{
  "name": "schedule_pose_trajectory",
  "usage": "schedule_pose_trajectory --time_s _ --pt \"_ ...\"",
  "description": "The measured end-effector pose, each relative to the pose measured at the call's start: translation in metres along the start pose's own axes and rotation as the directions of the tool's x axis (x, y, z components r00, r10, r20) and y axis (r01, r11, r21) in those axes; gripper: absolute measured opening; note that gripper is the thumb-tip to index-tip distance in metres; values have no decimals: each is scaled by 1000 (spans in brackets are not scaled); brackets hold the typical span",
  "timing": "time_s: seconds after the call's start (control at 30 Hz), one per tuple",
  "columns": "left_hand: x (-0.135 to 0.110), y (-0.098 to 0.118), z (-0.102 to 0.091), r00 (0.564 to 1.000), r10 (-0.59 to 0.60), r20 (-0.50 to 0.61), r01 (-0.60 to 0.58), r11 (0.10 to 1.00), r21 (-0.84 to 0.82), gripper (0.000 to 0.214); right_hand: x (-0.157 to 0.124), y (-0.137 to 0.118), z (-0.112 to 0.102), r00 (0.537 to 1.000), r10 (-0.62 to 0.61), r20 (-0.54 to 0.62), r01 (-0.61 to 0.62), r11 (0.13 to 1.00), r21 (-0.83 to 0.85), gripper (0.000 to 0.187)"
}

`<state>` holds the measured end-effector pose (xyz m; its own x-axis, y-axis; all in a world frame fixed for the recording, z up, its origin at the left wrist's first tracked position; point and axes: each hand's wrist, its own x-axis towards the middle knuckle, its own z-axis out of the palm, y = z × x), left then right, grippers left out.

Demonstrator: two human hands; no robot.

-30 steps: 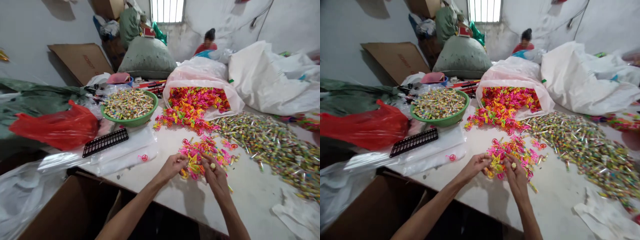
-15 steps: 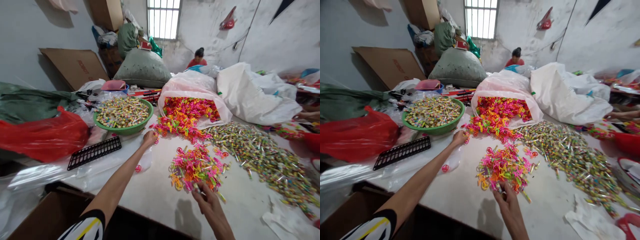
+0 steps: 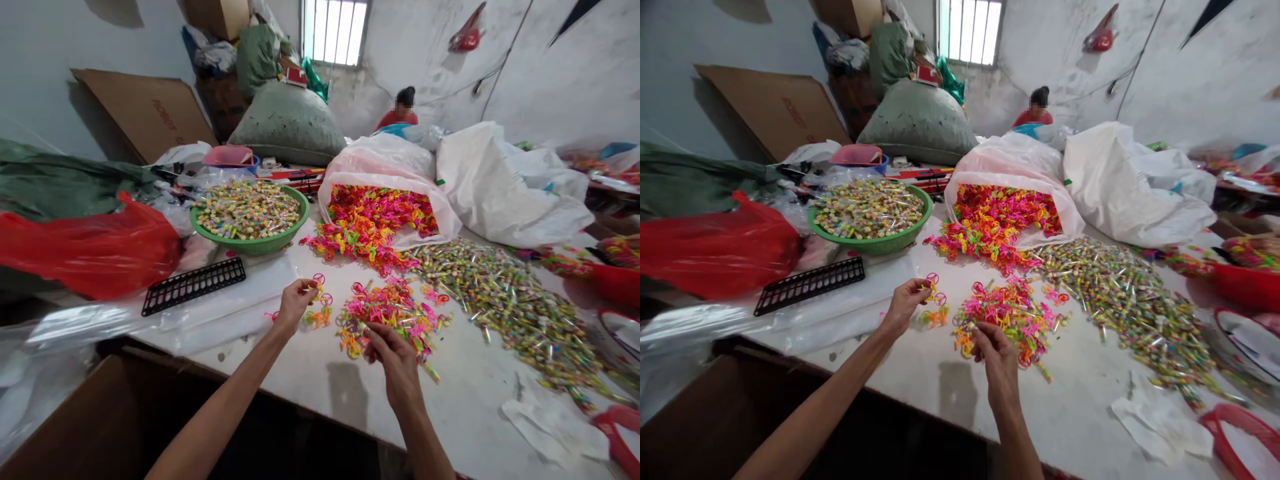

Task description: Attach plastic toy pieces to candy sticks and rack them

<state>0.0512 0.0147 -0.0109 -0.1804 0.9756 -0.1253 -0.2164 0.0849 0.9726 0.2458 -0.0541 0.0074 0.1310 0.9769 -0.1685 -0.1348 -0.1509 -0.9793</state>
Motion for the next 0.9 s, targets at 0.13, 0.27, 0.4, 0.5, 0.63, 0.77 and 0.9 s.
schedule_pose_trajectory --time_s 0.13,0.27,0.4,0.5,0.63,0.77,0.9 --pt "-34 7 7 967 -114 226 126 991 -39 24 5 -1 7 993 72 91 -82 990 111 24" --pt "-58 6 16 900 -197 389 268 954 -136 22 5 4 8 942 160 294 -219 960 177 19" --pt "-65 3 25 873 -212 439 322 927 -192 26 4 9 2 934 160 320 -245 938 246 16" --pt "-70 1 31 861 -227 456 353 911 -213 30 2 8 -6 926 135 352 -221 950 220 15" --pt "-89 -13 38 901 -201 384 289 939 -188 28 -13 5 -16 951 63 303 -81 996 48 14" --pt "-109 -37 45 962 -129 239 147 987 -58 23 -31 9 -23 972 22 234 29 977 -212 18" --pt "-99 -39 45 941 -128 312 118 992 53 33 -22 5 -30 973 47 225 19 960 -281 21"
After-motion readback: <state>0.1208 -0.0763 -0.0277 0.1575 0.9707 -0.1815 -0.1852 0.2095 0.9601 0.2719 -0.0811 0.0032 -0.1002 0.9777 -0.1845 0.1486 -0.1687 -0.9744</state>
